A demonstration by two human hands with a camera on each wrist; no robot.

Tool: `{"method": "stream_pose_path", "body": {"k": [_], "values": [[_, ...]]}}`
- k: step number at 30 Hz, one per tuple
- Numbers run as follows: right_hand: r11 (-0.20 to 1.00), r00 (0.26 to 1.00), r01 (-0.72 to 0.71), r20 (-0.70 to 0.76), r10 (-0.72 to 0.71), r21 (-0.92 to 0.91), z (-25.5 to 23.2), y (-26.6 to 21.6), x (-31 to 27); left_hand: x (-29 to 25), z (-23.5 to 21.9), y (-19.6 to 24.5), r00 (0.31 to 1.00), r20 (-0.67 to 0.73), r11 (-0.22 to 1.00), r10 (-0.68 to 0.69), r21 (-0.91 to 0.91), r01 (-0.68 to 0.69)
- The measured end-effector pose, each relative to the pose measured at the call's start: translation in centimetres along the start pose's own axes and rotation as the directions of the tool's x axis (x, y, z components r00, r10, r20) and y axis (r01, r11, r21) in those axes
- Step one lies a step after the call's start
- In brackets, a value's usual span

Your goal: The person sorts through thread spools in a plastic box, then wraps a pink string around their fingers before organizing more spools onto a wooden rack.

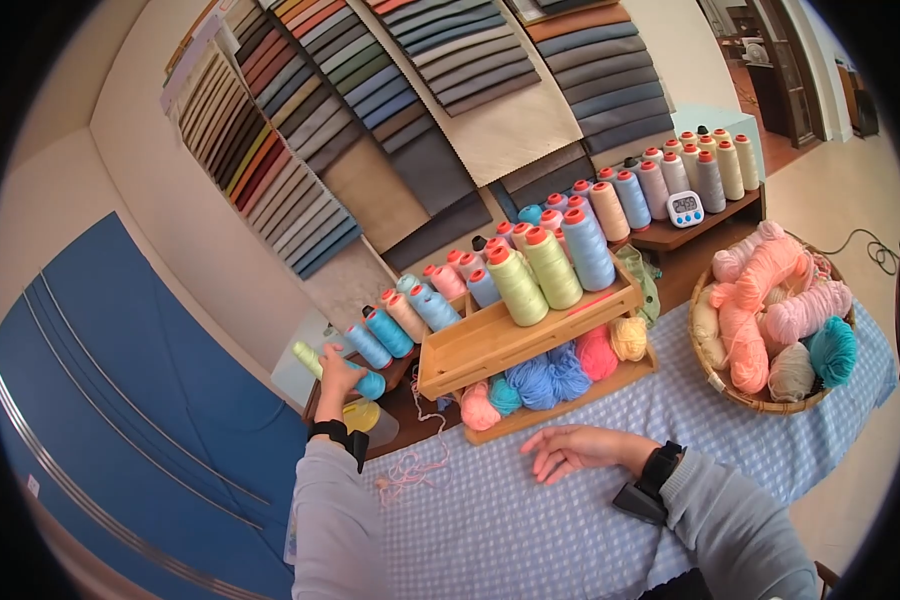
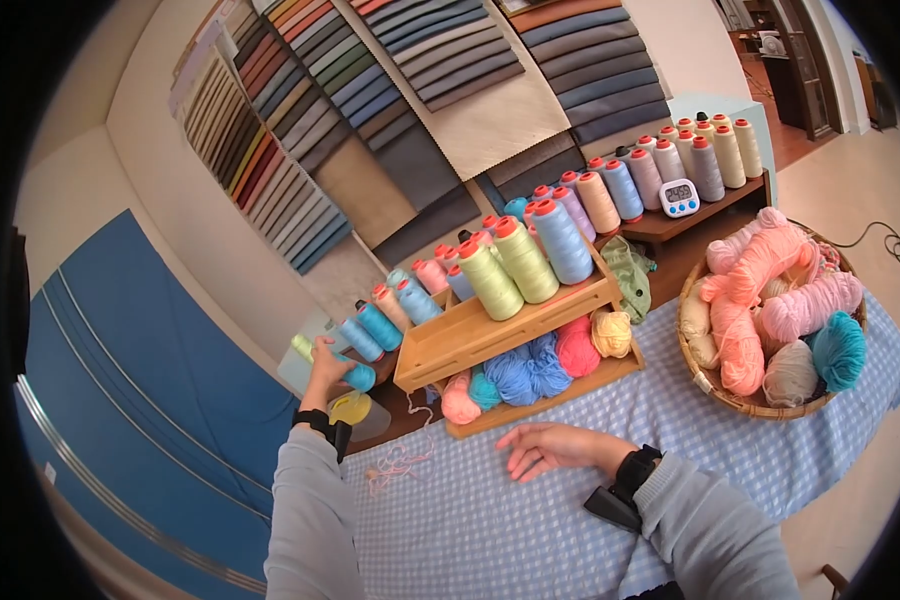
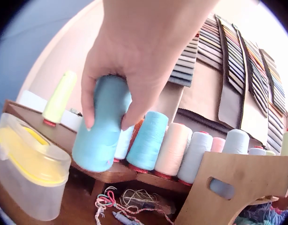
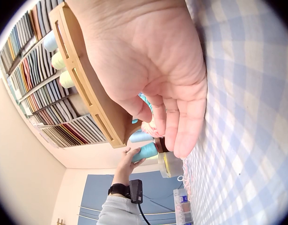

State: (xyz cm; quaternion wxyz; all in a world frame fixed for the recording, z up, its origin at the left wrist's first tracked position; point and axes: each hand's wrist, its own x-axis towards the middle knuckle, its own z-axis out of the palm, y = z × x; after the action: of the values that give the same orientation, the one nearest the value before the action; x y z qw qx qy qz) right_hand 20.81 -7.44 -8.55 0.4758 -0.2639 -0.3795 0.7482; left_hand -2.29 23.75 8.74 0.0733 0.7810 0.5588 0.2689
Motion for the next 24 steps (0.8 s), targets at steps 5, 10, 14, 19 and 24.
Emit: {"method": "stream_pose_path", "body": {"k": [5, 10, 14, 19, 24], "values": [[1.0, 1.0, -0.003, -0.002, 0.003, -0.004, 0.3, -0.2, -0.2, 1.5, 3.7, -3.0, 0.972, -0.22, 0.989, 0.083, -0.102, -0.108], [1.0, 1.0, -0.01, 0.002, 0.01, 0.02, 0.3, -0.2, -0.1, 1.5, 7.3, -3.7, 0.967, -0.251, 0.969, -0.05, -0.248, -0.014], [1.0, 1.0, -0.014, 0.001, 0.014, 0.012, 0.3, -0.3, -0.1, 0.9, 8.2, -3.1, 0.969, -0.049, 0.889, -0.242, -0.411, 0.201], [0.999, 1.0, -0.03, -0.001, 0.03, 0.028, 0.4, -0.4, 0.1, 1.5, 7.8, -4.5, 0.991, 0.019, 0.915, -0.133, -0.381, 0.13], [0.999, 1.0, -0.022, 0.004, 0.022, 0.027, 0.4, -0.4, 0.0, 0.9, 6.7, -5.1, 0.996, 0.051, 0.959, -0.077, -0.271, 0.088]]}}
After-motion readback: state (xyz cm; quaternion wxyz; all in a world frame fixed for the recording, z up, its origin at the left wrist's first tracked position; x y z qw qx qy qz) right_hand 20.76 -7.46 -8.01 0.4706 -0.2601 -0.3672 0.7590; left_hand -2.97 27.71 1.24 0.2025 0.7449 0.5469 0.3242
